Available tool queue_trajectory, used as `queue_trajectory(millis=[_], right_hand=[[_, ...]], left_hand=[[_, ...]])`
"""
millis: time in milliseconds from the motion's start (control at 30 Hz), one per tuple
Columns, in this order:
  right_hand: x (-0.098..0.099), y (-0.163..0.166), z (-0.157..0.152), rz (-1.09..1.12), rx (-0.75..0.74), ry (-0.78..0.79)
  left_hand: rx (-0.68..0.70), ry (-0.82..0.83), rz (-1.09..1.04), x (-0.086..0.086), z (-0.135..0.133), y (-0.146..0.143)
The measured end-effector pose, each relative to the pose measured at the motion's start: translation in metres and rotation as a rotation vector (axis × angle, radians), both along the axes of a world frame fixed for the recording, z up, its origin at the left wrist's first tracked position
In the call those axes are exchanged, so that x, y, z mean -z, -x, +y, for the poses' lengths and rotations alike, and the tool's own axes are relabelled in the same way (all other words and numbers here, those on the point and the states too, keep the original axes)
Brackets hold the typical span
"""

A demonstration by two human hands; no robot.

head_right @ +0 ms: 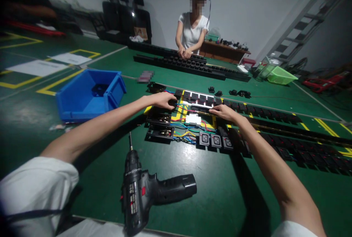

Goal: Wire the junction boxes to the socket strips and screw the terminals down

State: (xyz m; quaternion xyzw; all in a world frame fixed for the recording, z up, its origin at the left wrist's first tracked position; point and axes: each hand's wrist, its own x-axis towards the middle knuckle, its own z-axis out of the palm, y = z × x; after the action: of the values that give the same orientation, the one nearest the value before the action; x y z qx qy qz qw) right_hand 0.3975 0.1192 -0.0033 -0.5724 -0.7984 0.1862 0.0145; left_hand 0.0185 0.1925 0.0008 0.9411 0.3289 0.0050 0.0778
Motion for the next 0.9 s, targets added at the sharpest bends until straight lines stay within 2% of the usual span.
queue_trajectory(millis=[233,433,633,767,900], right_hand=[[-0.022,0.003,0.016,0.018,0.102,0.232],[-0.03,0.014,0.03,0.032,0.236,0.463],[-0.036,0.026,0.026,0.124,0.35,0.716],[-0.037,0.028,0.024,0.076,0.424,0.72],[-0.038,0.025,0.026,0.073,0.391,0.729]], left_hand=[[-0.03,0.267,0.033,-0.02,0.022,-0.01],[-0.047,0.522,0.057,-0.026,0.035,-0.02],[-0.105,0.707,0.102,-0.025,0.036,-0.018],[-0.133,0.787,0.096,-0.02,0.038,-0.016],[-0.153,0.816,0.066,-0.02,0.041,-0.006]])
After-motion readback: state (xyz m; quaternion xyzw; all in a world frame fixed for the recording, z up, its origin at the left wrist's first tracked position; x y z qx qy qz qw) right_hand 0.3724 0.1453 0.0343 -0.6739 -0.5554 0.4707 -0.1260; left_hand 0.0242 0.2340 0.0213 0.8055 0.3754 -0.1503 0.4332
